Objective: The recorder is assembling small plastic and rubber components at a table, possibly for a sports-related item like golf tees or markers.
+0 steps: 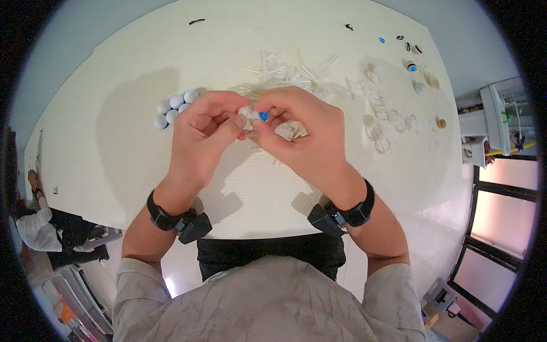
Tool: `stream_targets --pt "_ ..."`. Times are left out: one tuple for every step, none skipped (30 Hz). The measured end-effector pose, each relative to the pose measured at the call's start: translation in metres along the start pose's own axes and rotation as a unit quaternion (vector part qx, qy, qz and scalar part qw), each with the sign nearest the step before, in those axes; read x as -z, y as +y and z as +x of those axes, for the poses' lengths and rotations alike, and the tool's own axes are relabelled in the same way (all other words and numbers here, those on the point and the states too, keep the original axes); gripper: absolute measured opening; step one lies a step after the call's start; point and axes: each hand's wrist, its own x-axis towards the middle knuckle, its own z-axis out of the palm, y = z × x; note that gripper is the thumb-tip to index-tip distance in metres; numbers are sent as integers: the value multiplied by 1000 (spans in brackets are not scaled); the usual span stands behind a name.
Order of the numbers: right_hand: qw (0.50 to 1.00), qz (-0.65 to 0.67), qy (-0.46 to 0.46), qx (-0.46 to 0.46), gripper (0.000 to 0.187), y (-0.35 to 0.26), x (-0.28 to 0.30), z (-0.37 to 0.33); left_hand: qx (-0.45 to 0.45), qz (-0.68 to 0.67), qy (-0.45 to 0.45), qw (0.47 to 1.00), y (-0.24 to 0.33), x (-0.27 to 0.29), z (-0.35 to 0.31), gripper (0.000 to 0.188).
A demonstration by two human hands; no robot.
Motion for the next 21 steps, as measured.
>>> stream_targets --pt "999 29 3 -26 19 0 0 0 -2 10 -10 1000 -1 1 0 21" --pt "999 29 3 -25 19 0 0 -1 -2 10 -10 1000 -2 2 0 21" --pt "997 51 -2 -51 19 0 1 -1 -3 22 -15 1000 -3 4 0 21" --pt "994 74 -6 -77 18 -1 2 -2 -4 34 -21 999 -3 4 0 20" --pt "994 74 -6 -77 18 -2 1 -2 -4 34 -22 999 -2 3 -1 20" --pt "986 125 -6 -114 18 -4 1 -3 -1 16 -13 1000 1 0 -1 21" --pt "973 175 -6 -151 19 -5 1 -3 2 -2 -5 1000 2 -3 -2 22" --pt "973 174 -5 -150 19 -6 3 -2 1 -2 -6 1000 1 -4 -1 22" --pt "963 199 -5 -183 18 -7 4 -1 -16 -1 -19 1000 -1 -4 -1 23" --pt "950 224 -5 -216 18 -8 6 0 -33 0 -31 999 -2 -5 -1 24" --pt "950 224 -3 -216 18 -9 9 0 -33 0 -33 999 -1 -5 0 24" --pt "943 238 -10 -233 17 -9 11 1 -44 21 -46 998 1 -5 1 25" --pt "935 252 -16 -249 15 -9 13 1 -54 41 -60 996 3 -4 1 27" --pt "935 252 -15 -249 15 -9 13 2 -54 42 -61 996 2 -2 2 27" --pt "923 280 -29 -261 15 -8 13 3 -97 73 -56 991 -1 0 3 28" --pt "911 307 -43 -273 14 -8 13 4 -139 104 -51 984 -3 2 5 28" --pt "910 308 -42 -273 14 -7 13 4 -138 104 -52 984 -4 3 6 28" --pt "906 316 -54 -275 14 -6 13 4 -146 79 -61 984 -5 3 7 27" --pt "902 324 -66 -277 13 -6 14 4 -154 54 -71 984 -5 4 8 26" --pt "902 324 -65 -277 13 -6 15 5 -154 54 -71 984 -4 5 8 26" --pt "889 347 -82 -288 14 -5 17 5 -148 62 -87 983 -3 7 9 24"
